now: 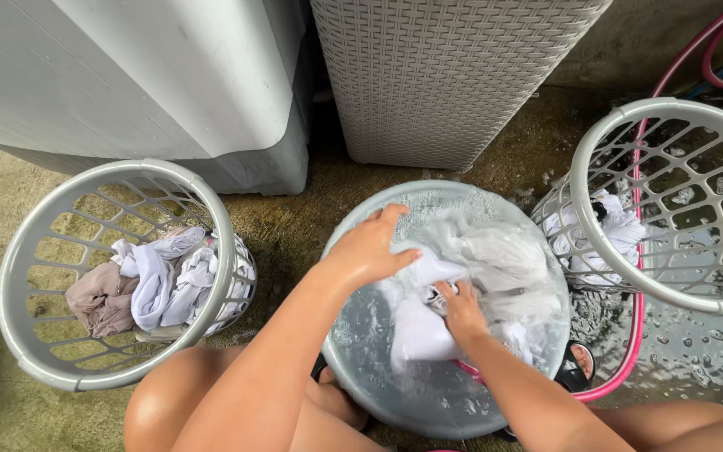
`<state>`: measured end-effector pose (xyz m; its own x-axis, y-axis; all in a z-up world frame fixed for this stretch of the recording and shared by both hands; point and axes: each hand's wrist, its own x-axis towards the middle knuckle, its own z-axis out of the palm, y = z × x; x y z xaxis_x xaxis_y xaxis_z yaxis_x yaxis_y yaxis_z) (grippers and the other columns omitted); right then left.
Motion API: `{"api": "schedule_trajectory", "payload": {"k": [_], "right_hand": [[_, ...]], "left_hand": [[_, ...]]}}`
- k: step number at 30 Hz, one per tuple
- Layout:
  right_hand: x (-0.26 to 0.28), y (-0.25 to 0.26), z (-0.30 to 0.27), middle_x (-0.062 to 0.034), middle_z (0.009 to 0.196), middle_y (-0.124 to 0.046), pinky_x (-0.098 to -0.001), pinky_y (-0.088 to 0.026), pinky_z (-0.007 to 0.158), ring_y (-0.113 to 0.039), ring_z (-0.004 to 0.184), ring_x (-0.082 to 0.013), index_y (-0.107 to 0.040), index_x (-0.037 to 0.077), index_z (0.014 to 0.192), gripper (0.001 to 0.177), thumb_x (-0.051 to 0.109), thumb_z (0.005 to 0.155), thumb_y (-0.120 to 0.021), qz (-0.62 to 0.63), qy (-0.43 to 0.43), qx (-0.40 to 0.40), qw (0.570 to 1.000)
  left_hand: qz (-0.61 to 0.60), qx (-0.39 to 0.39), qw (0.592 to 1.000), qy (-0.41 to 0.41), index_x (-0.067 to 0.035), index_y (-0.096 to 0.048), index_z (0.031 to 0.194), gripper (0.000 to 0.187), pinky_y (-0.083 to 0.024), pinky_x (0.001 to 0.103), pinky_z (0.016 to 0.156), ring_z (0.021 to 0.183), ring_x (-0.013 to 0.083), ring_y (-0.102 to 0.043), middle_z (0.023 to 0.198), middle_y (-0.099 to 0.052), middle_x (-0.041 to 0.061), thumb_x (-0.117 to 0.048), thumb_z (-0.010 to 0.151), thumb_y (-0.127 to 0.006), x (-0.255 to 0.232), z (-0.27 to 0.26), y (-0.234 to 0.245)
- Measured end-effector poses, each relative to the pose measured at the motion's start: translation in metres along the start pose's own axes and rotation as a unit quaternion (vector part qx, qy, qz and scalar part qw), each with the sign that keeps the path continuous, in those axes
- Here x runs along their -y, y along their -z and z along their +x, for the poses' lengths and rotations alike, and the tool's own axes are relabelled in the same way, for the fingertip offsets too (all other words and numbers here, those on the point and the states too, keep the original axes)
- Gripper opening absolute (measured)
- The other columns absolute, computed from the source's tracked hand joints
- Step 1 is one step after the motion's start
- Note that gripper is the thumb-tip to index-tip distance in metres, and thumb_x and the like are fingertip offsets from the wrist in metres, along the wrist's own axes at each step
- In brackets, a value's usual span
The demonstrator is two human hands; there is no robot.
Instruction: The person hand-washes clothes by taking them from a basket, immersing and scrubbing them in a bucket of soapy water, wringing each garment out, and placing them into another laundry basket.
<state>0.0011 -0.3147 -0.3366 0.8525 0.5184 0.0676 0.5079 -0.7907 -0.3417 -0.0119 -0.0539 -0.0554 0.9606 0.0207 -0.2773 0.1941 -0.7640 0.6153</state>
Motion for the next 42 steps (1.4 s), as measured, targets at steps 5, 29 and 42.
{"api": "schedule_trajectory", "payload": {"k": [5, 29, 42], "right_hand": [[0.071, 0.121, 0.042, -0.0145, 0.109, -0.061, -0.0447, -0.053, 0.089, -0.061, 0.105, -0.0336, -0.063, 0.007, 0.107, 0.050, 0.016, 0.065, -0.090, 0.193, -0.120, -0.153, 0.962], [0.105, 0.370, 0.113, -0.0176, 0.117, -0.054, -0.0465, -0.048, 0.118, -0.060, 0.113, -0.0260, -0.061, 0.001, 0.112, 0.045, 0.002, 0.072, -0.080, 0.622, 0.200, 0.058, 0.755], [0.138, 0.325, 0.095, -0.0208, 0.109, -0.071, -0.0515, -0.054, 0.104, -0.072, 0.114, -0.0369, -0.071, -0.003, 0.098, 0.026, -0.013, 0.074, -0.065, 0.661, 0.106, -0.203, 0.715]], "left_hand": [[-0.009, 0.093, 0.995, 0.027, -0.012, -0.015, 0.162, 0.137, -0.037, 0.048, 0.119, 0.144, 0.0409, -0.042, 0.156, -0.038, 0.026, -0.059, 0.057, -0.089, 0.013, -0.003, -0.027], [-0.479, 0.044, 0.846, -0.230, -0.004, -0.065, 0.130, 0.066, -0.051, 0.037, 0.098, 0.114, 0.0214, -0.063, 0.119, -0.070, 0.006, -0.015, 0.067, -0.081, -0.090, 0.040, -0.029], [-0.215, -0.373, 0.878, -0.210, -0.005, -0.063, 0.112, 0.043, -0.058, 0.044, 0.083, 0.098, 0.0381, -0.071, 0.101, -0.073, 0.016, -0.018, 0.074, -0.080, -0.095, 0.027, -0.039]]}}
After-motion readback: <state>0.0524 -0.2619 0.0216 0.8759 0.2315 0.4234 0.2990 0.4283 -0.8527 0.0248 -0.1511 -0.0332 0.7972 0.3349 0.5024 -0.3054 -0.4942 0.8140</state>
